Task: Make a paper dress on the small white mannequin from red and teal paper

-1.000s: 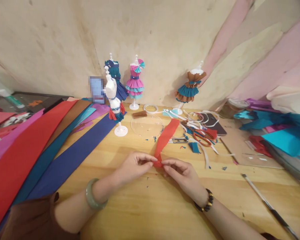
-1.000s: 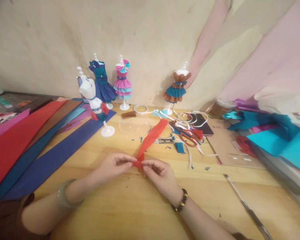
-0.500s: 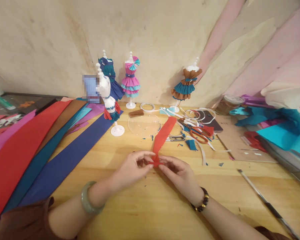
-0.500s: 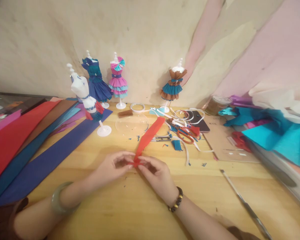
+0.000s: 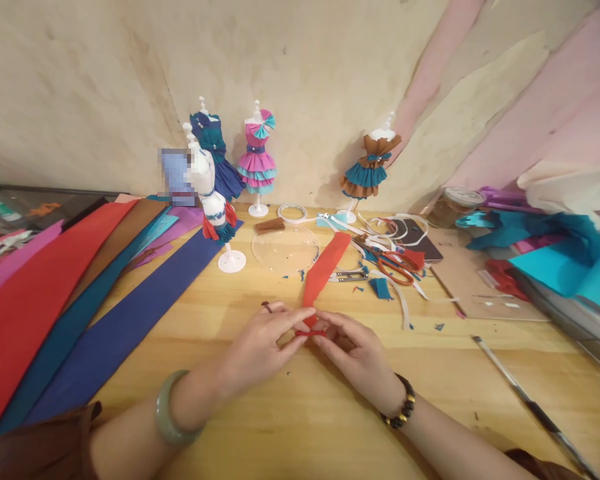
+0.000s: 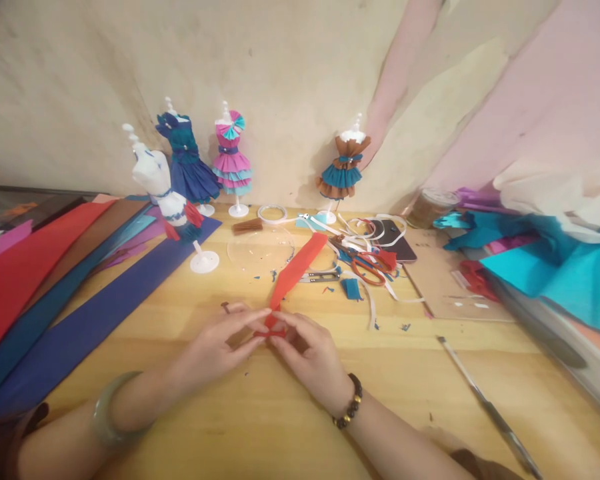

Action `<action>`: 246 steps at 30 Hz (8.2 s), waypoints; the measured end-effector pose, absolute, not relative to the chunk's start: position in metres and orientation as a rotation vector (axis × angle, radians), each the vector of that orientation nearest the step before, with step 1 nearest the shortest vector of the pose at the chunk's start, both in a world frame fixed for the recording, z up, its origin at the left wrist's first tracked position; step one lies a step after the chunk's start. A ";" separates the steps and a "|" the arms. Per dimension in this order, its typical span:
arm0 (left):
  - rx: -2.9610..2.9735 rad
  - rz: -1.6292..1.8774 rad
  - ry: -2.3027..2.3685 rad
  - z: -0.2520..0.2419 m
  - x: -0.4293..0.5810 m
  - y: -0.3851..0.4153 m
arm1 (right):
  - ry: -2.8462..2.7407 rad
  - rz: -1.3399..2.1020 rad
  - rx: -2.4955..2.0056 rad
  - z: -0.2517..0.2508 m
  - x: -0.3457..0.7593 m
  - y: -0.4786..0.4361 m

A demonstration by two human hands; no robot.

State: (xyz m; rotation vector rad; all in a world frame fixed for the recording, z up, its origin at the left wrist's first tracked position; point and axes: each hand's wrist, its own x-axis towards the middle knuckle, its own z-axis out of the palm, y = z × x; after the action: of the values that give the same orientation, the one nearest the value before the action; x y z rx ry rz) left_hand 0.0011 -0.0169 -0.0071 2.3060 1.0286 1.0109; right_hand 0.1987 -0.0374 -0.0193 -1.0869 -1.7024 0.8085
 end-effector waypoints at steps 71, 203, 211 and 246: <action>0.976 0.753 0.815 -0.005 0.010 -0.011 | -1.886 0.353 -0.881 -0.020 0.198 -0.039; 1.874 1.111 0.936 0.000 0.005 -0.015 | -1.740 0.520 -0.982 -0.010 0.203 -0.036; 1.874 1.078 0.978 0.001 0.006 -0.014 | -1.709 0.548 -0.992 -0.009 0.202 -0.036; 1.390 0.812 1.140 0.009 0.009 -0.010 | -1.393 1.046 -1.117 -0.014 0.201 -0.033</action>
State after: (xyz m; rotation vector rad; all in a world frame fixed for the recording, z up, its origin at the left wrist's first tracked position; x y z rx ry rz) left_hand 0.0086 -0.0099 0.0088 1.3899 1.1396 0.8115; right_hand 0.2008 -0.0327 -0.0141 -1.1175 -1.3931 1.0464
